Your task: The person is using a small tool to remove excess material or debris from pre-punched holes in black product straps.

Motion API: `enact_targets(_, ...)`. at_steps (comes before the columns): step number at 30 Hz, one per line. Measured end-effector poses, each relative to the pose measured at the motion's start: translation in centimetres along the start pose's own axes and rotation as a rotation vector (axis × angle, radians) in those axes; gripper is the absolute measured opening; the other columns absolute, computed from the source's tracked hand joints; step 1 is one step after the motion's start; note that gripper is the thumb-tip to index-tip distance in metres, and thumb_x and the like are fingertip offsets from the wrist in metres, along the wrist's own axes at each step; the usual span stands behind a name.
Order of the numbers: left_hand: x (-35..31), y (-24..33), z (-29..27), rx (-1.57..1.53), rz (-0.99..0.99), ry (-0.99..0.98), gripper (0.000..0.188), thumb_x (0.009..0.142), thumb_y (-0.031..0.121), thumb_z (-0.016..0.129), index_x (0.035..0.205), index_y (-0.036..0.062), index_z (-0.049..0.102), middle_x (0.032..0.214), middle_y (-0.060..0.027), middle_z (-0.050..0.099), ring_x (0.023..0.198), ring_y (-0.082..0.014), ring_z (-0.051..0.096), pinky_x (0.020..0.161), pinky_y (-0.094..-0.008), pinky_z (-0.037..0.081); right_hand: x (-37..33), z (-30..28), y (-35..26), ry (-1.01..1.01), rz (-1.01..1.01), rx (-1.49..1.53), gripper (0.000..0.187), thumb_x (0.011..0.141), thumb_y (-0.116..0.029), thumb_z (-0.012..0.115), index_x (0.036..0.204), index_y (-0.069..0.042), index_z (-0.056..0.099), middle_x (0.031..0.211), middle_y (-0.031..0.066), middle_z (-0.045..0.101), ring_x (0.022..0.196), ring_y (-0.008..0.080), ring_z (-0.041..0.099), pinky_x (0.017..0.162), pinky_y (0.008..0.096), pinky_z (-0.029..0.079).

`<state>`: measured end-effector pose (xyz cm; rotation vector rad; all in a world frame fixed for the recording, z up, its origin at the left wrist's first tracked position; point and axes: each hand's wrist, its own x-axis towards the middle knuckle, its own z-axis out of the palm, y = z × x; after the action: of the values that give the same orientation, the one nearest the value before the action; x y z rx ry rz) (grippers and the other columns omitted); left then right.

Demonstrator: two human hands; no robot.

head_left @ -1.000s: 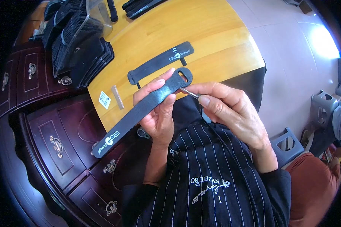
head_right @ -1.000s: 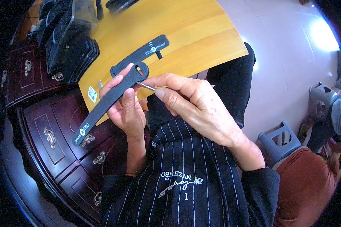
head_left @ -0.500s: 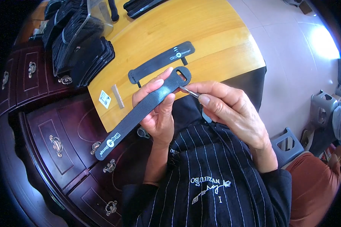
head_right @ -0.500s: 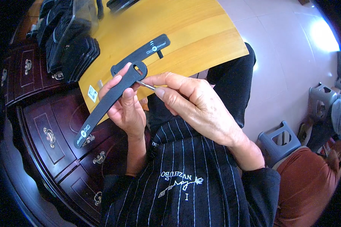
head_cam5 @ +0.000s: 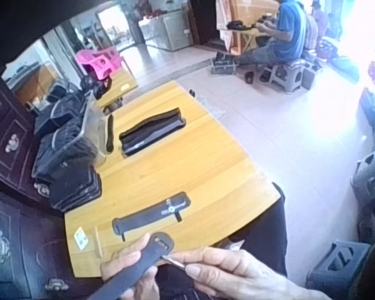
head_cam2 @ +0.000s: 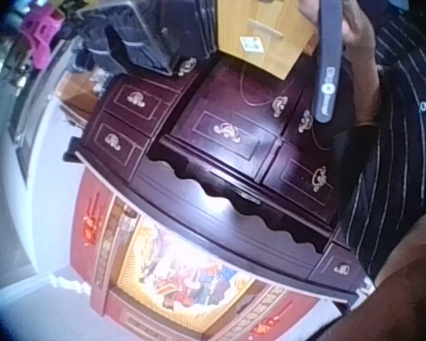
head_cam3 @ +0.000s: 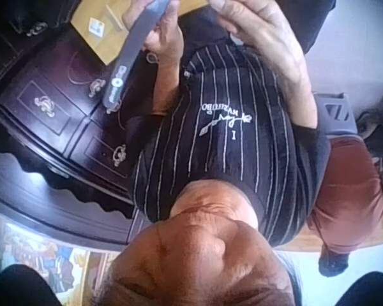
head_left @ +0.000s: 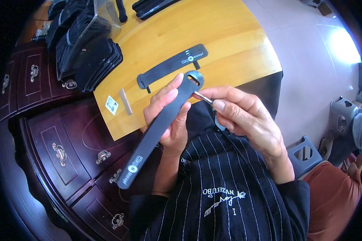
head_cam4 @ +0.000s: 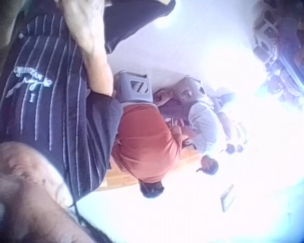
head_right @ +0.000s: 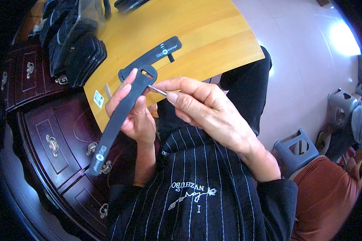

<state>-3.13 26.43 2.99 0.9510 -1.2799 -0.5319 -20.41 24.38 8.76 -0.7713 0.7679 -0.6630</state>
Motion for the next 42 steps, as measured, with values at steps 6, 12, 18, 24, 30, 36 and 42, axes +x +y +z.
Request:
enact_targets(6,0.4,0.3,-0.5,0.324,0.244,-0.106,0.035,0.084,0.004,0.067,0.11,-0.0014,0.044,0.112,-0.0281,0.058,0.102,-0.0365,0.062,0.086,-0.0386,0.055,0.1,0.4,0.8,0.002,0.032,0.325,0.027,0.098,-0.014,0.05,0.12,0.0,0.057,0.064,-0.0069,0.041,0.054,-0.0002,0.035,0.044,0.0146,0.024)
enact_targets(12,1.1,0.0,-0.1,0.553,0.423,-0.13,0.03,0.082,0.0,0.069,0.105,-0.002,0.049,0.11,-0.0266,0.058,0.098,-0.0319,0.064,0.08,-0.0334,0.059,1.2,1.5,2.5,0.289,-0.404,-0.481,0.023,0.097,-0.016,0.054,0.115,-0.002,0.06,0.069,-0.0041,0.051,0.058,0.0027,0.042,0.05,0.0191,0.035)
enact_targets(18,0.9,-0.1,0.2,0.552,0.383,-0.09,0.031,0.08,-0.001,0.069,0.105,-0.0017,0.051,0.11,-0.0262,0.059,0.096,-0.0314,0.064,0.078,-0.0327,0.059,1.6,1.6,2.1,0.108,-0.034,0.324,0.021,0.097,-0.015,0.053,0.111,-0.001,0.06,0.066,-0.002,0.05,0.057,0.0057,0.045,0.048,0.0195,0.036)
enact_targets(24,0.2,-1.1,0.1,0.541,0.326,-0.118,0.031,0.08,-0.002,0.07,0.105,-0.0014,0.053,0.109,-0.0259,0.059,0.094,-0.0314,0.065,0.077,-0.0328,0.059,2.6,0.8,3.8,0.512,-0.723,-1.174,0.019,0.094,-0.011,0.056,0.109,0.0,0.061,0.071,0.0,0.057,0.057,0.007,0.05,0.05,0.0204,0.041)
enact_targets(30,-0.1,-0.3,0.5,0.542,0.332,-0.225,0.035,0.077,-0.007,0.069,0.106,-0.0004,0.051,0.112,-0.0258,0.057,0.09,-0.0311,0.066,0.08,-0.0355,0.057,2.7,0.0,2.3,0.238,-0.008,0.051,0.019,0.093,-0.018,0.058,0.106,-0.005,0.057,0.073,0.0056,0.062,0.062,0.01,0.059,0.057,0.0253,0.048)
enact_targets(36,-1.3,-0.1,-0.6,0.322,0.084,-0.22,0.027,0.085,0.004,0.067,0.106,0.0006,0.05,0.11,-0.0256,0.058,0.082,-0.0286,0.067,0.076,-0.0369,0.056,2.8,-1.7,1.7,0.221,-0.627,-1.014,0.017,0.089,-0.019,0.061,0.102,-0.008,0.058,0.084,0.0106,0.067,0.069,0.0246,0.068,0.055,0.0305,0.053)
enact_targets(42,-0.1,1.5,0.9,-0.63,-0.589,0.095,0.026,0.091,0.007,0.059,0.113,0.0005,0.047,0.114,-0.0184,0.055,0.085,-0.0211,0.064,0.079,-0.0321,0.054,0.8,-0.2,0.9,0.256,-0.675,-1.189,0.021,0.085,-0.014,0.064,0.105,-0.011,0.061,0.069,0.004,0.058,0.056,0.0198,0.062,0.046,0.0304,0.049)
